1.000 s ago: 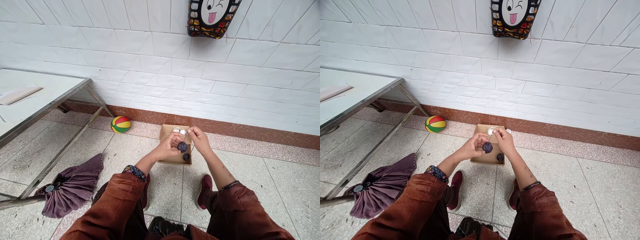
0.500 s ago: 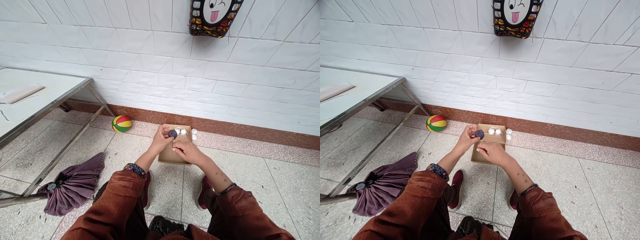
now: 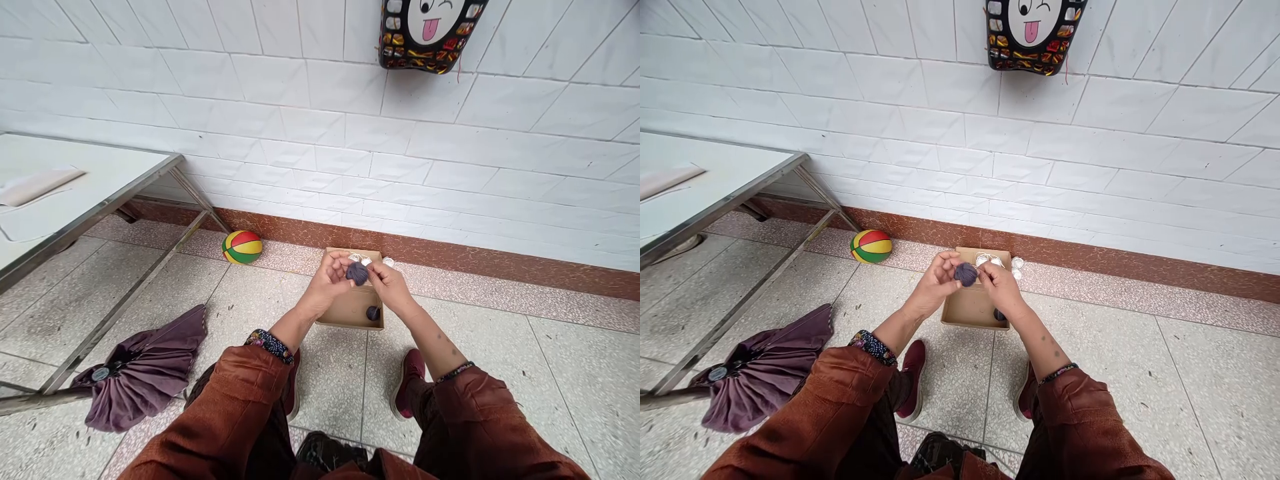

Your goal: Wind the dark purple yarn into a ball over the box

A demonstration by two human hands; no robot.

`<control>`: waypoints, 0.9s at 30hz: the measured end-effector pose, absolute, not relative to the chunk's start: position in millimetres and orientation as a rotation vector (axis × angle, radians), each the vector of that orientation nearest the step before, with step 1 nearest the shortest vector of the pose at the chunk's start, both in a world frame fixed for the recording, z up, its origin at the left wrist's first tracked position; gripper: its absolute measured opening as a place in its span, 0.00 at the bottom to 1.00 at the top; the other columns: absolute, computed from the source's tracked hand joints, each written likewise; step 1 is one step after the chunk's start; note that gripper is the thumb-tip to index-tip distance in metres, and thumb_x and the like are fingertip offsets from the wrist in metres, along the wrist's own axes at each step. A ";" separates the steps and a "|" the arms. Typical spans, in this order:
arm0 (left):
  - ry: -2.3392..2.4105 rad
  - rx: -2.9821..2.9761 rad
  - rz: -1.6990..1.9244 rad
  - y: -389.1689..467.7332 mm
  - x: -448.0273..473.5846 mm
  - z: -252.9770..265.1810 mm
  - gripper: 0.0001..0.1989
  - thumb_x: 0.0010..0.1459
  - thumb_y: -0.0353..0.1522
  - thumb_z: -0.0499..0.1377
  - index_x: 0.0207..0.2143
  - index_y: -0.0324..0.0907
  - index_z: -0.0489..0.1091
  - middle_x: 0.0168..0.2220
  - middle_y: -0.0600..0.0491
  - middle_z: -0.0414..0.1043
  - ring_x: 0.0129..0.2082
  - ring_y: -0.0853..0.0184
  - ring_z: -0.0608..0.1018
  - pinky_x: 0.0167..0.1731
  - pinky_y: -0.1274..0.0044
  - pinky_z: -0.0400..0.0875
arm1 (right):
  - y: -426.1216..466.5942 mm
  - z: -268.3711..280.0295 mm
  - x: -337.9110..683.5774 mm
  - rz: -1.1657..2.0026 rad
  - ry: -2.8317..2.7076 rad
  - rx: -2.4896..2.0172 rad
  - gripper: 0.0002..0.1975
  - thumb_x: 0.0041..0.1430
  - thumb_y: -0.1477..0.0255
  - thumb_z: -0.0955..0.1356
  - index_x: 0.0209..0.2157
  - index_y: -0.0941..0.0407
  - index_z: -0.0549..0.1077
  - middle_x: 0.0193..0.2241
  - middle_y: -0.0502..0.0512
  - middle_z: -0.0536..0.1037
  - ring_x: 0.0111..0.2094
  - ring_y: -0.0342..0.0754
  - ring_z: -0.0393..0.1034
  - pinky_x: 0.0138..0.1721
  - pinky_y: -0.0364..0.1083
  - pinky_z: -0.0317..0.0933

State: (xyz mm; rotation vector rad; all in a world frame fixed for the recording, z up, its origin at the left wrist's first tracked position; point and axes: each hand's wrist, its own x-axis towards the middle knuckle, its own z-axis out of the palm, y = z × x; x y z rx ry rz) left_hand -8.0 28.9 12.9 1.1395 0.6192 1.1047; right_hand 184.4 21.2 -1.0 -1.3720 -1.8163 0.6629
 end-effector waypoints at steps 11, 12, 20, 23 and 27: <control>0.953 1.161 1.171 40.7 -15.7 3.5 0.31 0.44 0.30 0.70 0.50 0.46 0.61 0.45 0.53 0.69 0.39 0.69 0.76 0.42 0.73 0.68 | -2.3 24.4 162.8 0.640 -2.208 -1.054 0.12 0.71 0.65 0.62 0.35 0.53 0.73 0.32 0.54 0.76 0.34 0.48 0.70 0.38 0.46 0.63; 0.953 1.202 1.140 39.2 -15.0 3.8 0.32 0.43 0.30 0.70 0.50 0.46 0.61 0.45 0.52 0.69 0.39 0.69 0.77 0.41 0.74 0.69 | -1.5 28.0 165.4 0.645 -2.156 -1.044 0.12 0.71 0.65 0.62 0.35 0.53 0.73 0.32 0.54 0.77 0.34 0.48 0.71 0.39 0.47 0.63; 0.671 1.401 0.863 23.2 -8.9 8.7 0.33 0.46 0.26 0.68 0.53 0.47 0.62 0.46 0.50 0.71 0.44 0.65 0.77 0.40 0.75 0.70 | 18.3 21.3 187.8 0.584 -1.846 -1.249 0.13 0.68 0.63 0.64 0.33 0.53 0.74 0.31 0.54 0.77 0.34 0.50 0.71 0.39 0.48 0.64; 0.578 1.292 0.928 25.5 -10.4 10.8 0.32 0.48 0.28 0.69 0.54 0.49 0.62 0.47 0.50 0.72 0.45 0.66 0.77 0.44 0.73 0.71 | 23.0 7.3 187.7 0.578 -1.818 -1.348 0.13 0.68 0.64 0.63 0.31 0.53 0.73 0.29 0.53 0.76 0.32 0.49 0.70 0.36 0.46 0.62; 0.734 1.132 1.120 35.4 -13.2 6.7 0.30 0.46 0.30 0.70 0.51 0.46 0.63 0.45 0.52 0.71 0.43 0.67 0.76 0.46 0.72 0.71 | 20.2 -5.1 179.5 0.578 -1.908 -1.437 0.11 0.69 0.67 0.62 0.33 0.53 0.73 0.29 0.52 0.76 0.32 0.49 0.70 0.35 0.45 0.61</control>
